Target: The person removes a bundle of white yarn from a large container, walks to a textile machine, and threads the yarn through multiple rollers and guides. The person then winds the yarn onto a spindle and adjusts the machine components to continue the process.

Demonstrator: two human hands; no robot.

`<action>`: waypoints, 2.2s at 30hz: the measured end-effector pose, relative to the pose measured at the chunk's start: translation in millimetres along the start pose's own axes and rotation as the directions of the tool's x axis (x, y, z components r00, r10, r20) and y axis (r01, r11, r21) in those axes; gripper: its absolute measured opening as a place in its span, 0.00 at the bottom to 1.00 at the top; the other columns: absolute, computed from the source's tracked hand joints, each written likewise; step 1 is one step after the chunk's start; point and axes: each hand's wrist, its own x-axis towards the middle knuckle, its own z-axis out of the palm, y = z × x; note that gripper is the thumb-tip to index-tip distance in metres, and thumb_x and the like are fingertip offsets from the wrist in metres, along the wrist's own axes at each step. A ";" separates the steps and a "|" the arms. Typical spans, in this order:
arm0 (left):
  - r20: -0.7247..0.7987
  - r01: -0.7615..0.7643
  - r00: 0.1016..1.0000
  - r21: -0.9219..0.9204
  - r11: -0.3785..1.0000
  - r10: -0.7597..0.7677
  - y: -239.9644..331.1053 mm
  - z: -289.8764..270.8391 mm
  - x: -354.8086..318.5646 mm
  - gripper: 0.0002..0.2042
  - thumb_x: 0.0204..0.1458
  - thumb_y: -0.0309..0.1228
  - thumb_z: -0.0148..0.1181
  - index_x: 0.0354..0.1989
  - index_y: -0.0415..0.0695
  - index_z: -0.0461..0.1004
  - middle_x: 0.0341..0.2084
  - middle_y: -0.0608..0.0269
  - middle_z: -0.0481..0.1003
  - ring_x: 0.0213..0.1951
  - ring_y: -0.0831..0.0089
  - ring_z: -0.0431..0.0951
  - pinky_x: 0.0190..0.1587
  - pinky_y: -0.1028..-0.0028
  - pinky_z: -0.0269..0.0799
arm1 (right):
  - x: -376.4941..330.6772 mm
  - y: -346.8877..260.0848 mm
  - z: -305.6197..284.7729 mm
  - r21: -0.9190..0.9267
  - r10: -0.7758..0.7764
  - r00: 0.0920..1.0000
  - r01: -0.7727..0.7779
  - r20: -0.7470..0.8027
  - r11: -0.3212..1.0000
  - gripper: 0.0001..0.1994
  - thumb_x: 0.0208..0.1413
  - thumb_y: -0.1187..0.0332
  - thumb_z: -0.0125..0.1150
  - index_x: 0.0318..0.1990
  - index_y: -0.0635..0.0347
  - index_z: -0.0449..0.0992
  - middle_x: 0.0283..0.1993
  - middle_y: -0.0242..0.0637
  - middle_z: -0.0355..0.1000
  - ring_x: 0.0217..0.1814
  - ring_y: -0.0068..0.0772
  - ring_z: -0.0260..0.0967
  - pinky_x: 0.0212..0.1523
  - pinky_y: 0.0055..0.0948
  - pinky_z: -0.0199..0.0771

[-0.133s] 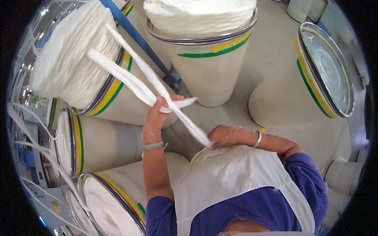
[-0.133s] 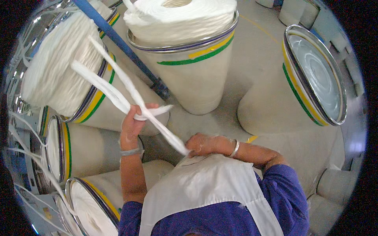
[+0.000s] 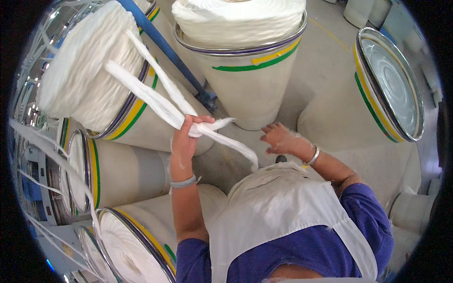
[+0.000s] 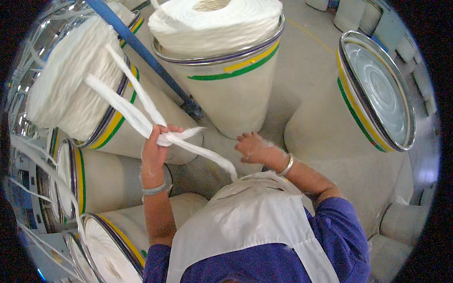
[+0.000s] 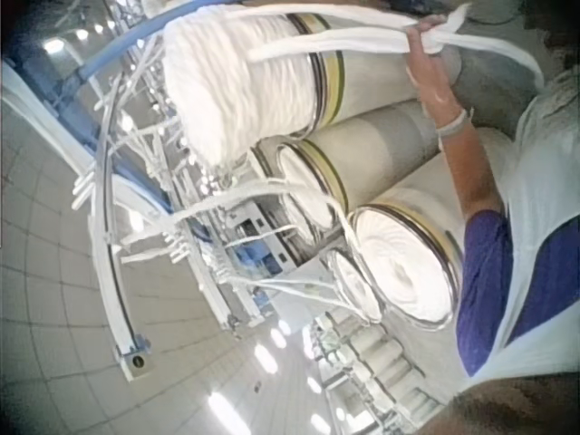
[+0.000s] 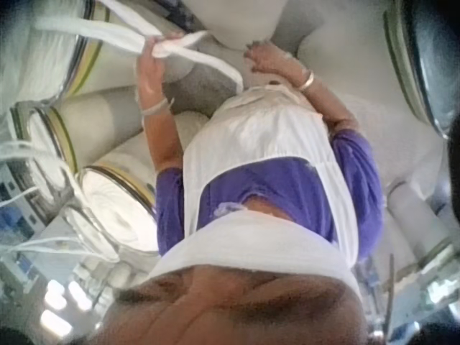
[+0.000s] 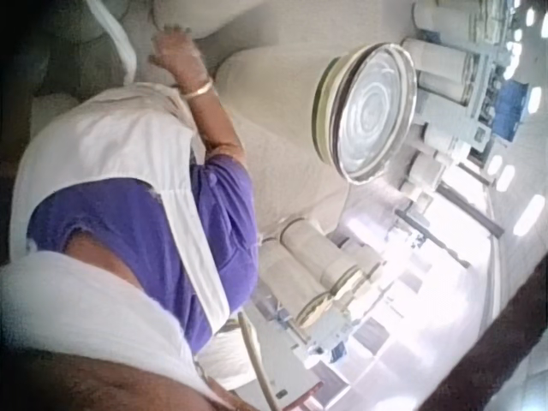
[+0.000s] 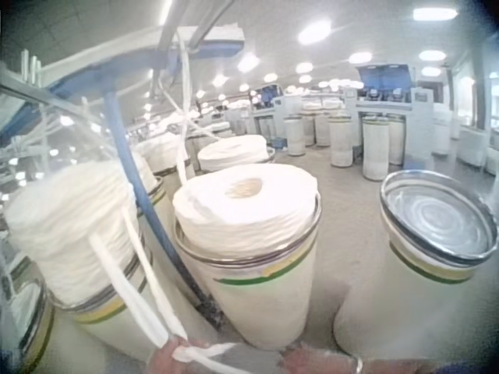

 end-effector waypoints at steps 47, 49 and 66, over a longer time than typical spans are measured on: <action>0.033 0.080 0.997 -0.413 0.907 -0.073 17.3 -29.4 -71.5 0.27 0.67 0.50 0.36 0.45 0.37 0.74 0.49 0.36 0.74 0.49 0.45 0.77 0.56 0.53 0.70 | 147.0 -122.6 -81.0 -0.273 -0.628 0.484 0.616 -0.609 0.739 0.08 0.48 0.74 0.63 0.38 0.56 0.78 0.48 0.38 0.74 0.52 0.49 0.69 0.50 0.44 0.70; 0.018 0.042 0.999 -0.413 0.910 -0.038 22.3 -25.5 -72.4 0.27 0.67 0.51 0.34 0.48 0.39 0.72 0.47 0.37 0.75 0.45 0.46 0.79 0.53 0.55 0.74 | 165.2 -121.5 -86.8 -0.315 -0.739 0.418 0.712 -0.528 0.628 0.08 0.48 0.75 0.64 0.37 0.56 0.78 0.49 0.37 0.74 0.52 0.47 0.69 0.53 0.44 0.69; -0.512 -0.506 0.743 -0.008 0.863 0.431 46.4 49.4 9.5 0.45 0.51 0.14 0.47 0.75 0.54 0.33 0.71 0.43 0.49 0.70 0.50 0.54 0.71 0.54 0.50 | 220.7 -59.3 -109.1 0.569 -0.388 0.864 0.503 -0.320 0.651 0.04 0.50 0.75 0.67 0.33 0.66 0.80 0.38 0.38 0.74 0.38 0.31 0.71 0.39 0.28 0.69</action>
